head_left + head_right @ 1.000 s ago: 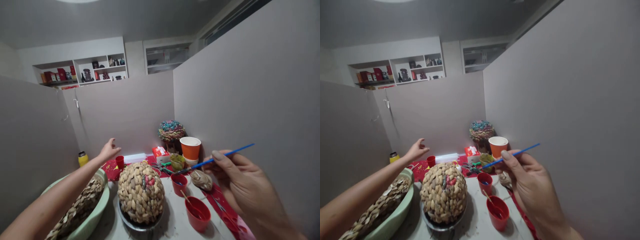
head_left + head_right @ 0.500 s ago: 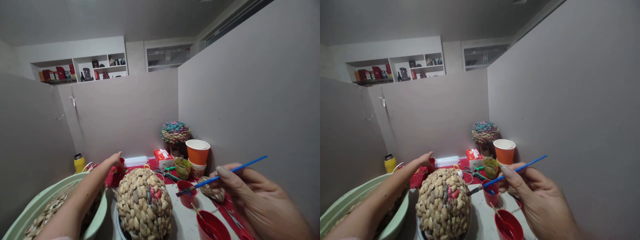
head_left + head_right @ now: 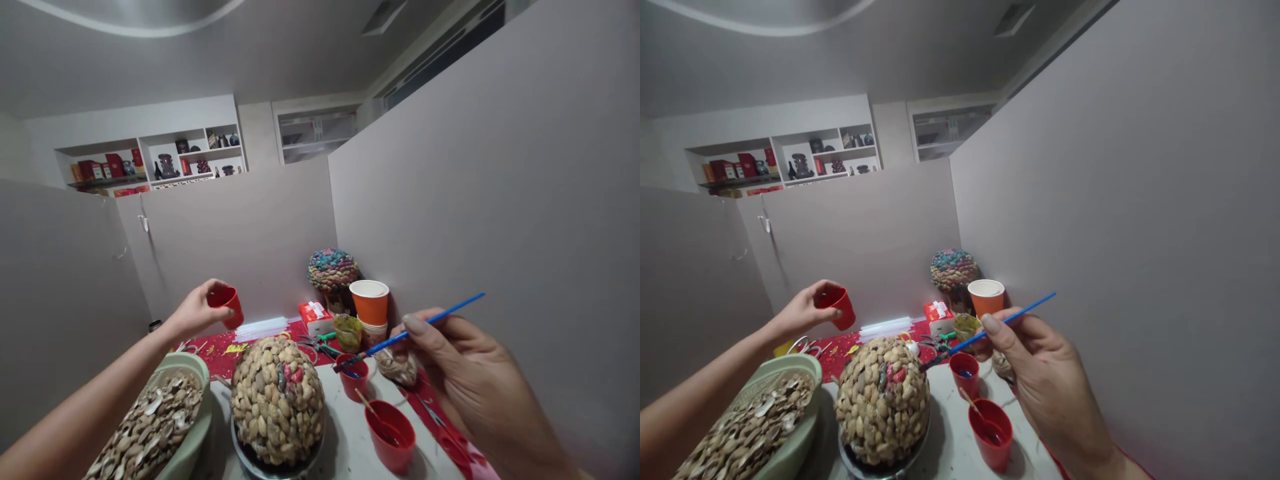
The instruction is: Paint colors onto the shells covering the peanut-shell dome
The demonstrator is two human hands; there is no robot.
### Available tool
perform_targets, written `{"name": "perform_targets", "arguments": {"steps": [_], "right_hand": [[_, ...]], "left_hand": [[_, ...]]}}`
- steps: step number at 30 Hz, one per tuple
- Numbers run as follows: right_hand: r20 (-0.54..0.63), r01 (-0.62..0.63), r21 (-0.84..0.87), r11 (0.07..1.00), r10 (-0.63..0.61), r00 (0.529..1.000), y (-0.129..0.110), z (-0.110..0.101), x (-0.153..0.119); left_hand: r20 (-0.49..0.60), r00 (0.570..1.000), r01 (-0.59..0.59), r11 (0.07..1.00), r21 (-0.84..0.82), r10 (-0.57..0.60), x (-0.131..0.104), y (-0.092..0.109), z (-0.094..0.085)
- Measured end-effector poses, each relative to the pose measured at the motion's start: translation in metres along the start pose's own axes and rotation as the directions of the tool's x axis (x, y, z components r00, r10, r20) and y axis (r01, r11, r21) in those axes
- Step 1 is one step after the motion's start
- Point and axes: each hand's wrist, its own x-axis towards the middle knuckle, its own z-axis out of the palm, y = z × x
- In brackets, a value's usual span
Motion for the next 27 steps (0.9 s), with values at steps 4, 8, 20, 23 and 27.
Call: {"name": "perform_targets", "arguments": {"steps": [4, 8, 20, 23, 27], "right_hand": [[0.038, -0.02, 0.11, 0.994, 0.016, 0.999, -0.017, 0.001, -0.009], [0.108, 0.088, 0.143, 0.986, -0.104, 0.989, -0.032, 0.001, -0.021], [0.574, 0.241, -0.14, 0.961, -0.119, 0.81, -0.036, -0.003, -0.071], [0.68, 0.313, -0.218, 0.925, -0.086, 0.728, -0.037, 0.0, -0.071], [0.783, 0.411, -0.282, 0.867, -0.04, 0.621, -0.038, 0.001, -0.069]], "left_hand": [[0.084, 0.995, -0.044, 0.986, -0.163, 0.058, -0.078, 0.046, 0.023], [0.043, 0.988, -0.134, 0.957, -0.256, 0.15, -0.147, 0.054, 0.07], [-0.083, 0.946, -0.287, 0.685, -0.669, 0.315, -0.195, 0.023, 0.153], [-0.085, 0.924, -0.324, 0.641, -0.696, 0.373, -0.197, 0.008, 0.165], [-0.033, 0.963, -0.21, 0.667, -0.715, 0.268, -0.203, 0.0, 0.175]]}}
